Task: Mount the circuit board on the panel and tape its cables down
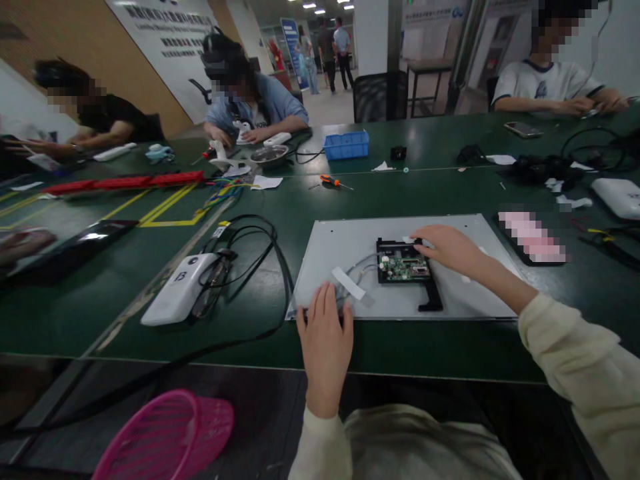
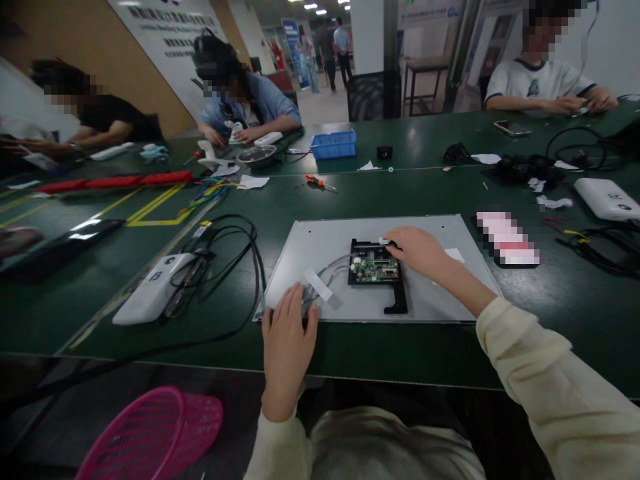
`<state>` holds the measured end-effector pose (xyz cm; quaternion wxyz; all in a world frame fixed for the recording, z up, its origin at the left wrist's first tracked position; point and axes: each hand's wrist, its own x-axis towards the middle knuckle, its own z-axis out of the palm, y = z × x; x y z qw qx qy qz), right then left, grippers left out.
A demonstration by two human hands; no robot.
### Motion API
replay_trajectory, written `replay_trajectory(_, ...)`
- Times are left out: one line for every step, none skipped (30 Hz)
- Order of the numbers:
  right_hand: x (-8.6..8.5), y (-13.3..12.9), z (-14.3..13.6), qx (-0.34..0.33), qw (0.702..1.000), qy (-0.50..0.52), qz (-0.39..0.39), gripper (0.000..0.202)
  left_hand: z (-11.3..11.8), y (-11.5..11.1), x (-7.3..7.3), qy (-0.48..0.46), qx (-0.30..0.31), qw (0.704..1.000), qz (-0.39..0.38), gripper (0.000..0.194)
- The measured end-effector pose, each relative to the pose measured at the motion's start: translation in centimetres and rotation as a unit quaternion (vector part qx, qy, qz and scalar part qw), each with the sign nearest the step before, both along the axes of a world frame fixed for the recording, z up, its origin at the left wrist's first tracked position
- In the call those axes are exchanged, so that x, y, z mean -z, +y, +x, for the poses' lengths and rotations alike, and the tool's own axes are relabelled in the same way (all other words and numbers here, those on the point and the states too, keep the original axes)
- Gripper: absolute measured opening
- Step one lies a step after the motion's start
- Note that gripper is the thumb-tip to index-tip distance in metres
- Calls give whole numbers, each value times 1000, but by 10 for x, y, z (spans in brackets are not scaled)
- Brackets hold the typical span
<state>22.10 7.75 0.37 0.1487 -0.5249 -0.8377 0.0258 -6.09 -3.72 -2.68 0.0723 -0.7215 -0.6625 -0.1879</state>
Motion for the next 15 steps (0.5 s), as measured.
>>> replay_trajectory(3,5,-4,-1,1000,-4,1,30,0,0,0,1,-1,1000,-2,43)
replay_trajectory(5,9,-8,-3,1000,-9,0,28,0,0,0,2,-1,1000,-3,43)
replay_trajectory(8,13,-11,-4,1000,-15,0,27,0,-1,0,2,-1,1000,-4,43)
replay_trajectory(11,15,-13,-6,1000,-21,1,27,0,-1,0,2,-2,1000,-4,43)
replay_trajectory(13,17,-15,-6,1000,-25,2,27,0,-1,0,2,-1,1000,-4,43)
replay_trajectory(14,19,-17,-5,1000,-27,3,27,0,-2,0,2,-1,1000,-4,43)
replay_trajectory(14,19,-17,-2,1000,-27,5,28,0,-2,0,2,-1,1000,-4,43)
replay_trajectory(14,20,-17,5,1000,-25,10,28,-1,-2,0,1,-1,1000,-3,43)
replay_trajectory(12,19,-15,14,1000,-20,18,28,-1,-2,0,0,-1,1000,-3,43)
replay_trajectory(9,18,-11,26,999,-14,28,28,0,-3,0,-1,-1,1000,-4,43)
replay_trajectory(6,16,-6,40,998,-8,41,29,0,-3,-1,-2,-1,1000,-4,43)
replay_trajectory(3,14,1,56,997,-2,55,29,0,-3,0,-4,0,1000,-3,43)
replay_trajectory(0,11,9,70,995,1,67,30,0,-2,0,-5,1,1000,-2,43)
replay_trajectory(-1,8,18,81,994,1,76,31,0,-2,0,-7,3,1000,-1,43)
replay_trajectory(-1,4,28,89,993,-3,78,32,0,-2,0,-9,6,1000,1,43)
